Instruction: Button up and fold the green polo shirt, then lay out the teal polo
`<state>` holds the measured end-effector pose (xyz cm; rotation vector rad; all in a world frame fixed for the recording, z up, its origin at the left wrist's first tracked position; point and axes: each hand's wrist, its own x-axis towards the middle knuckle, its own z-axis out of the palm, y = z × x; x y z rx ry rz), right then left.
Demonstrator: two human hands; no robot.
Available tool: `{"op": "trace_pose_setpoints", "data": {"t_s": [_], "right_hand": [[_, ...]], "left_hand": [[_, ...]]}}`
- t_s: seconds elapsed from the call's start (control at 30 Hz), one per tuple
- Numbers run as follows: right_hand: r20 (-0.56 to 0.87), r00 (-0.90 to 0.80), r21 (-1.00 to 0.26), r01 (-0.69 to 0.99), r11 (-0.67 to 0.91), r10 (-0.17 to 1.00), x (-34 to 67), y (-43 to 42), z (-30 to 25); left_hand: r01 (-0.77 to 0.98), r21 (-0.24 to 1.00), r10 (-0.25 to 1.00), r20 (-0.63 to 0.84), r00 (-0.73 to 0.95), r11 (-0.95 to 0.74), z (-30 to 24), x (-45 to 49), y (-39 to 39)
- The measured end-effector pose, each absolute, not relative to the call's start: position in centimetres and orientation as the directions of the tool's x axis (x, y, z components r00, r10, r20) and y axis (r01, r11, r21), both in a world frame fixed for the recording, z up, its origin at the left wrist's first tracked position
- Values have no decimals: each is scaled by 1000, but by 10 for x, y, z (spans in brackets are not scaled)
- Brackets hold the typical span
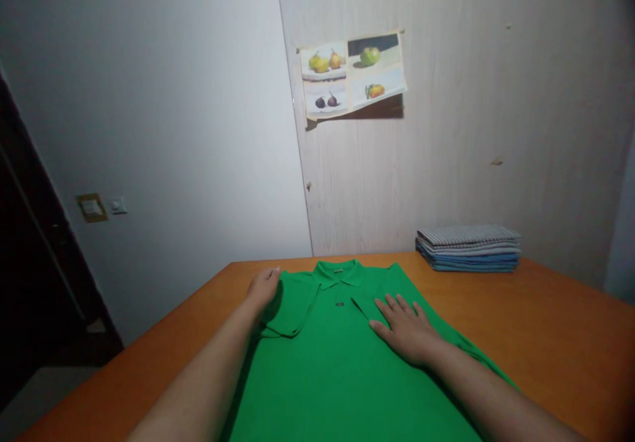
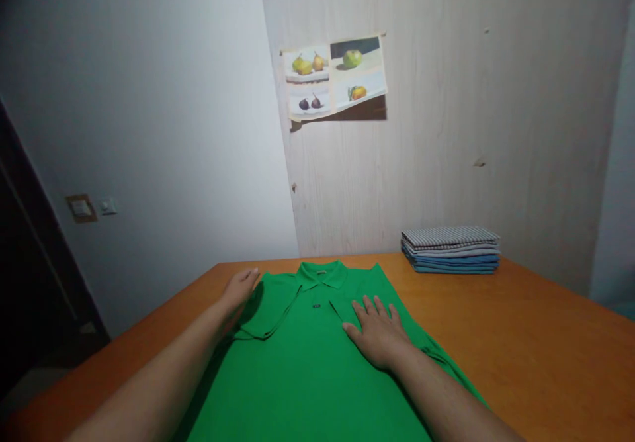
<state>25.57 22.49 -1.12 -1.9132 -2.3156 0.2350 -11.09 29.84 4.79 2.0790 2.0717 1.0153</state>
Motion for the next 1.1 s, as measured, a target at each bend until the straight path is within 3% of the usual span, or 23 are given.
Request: {"op": "trace_pose_setpoints", "data": {"t_s": [0.27, 0.5, 0.7, 1.1], "right_hand": [[-1, -185, -229, 957, 180, 983, 255, 222, -9], [-14, -183, -247, 953, 174, 983, 254, 219, -6], [-21, -187, -255, 951, 175, 982, 255, 216, -3], [-59, -182, -246, 955, 163, 981, 254, 219, 0]], "left_hand": [[953, 302, 863, 480, -158, 6, 42, -103, 317], [980, 199, 974, 218, -59, 15, -1, -80, 337], [997, 57, 997, 50, -51, 48, -10, -80, 341], [999, 3, 994, 104, 38, -38, 1, -69, 320]]}}
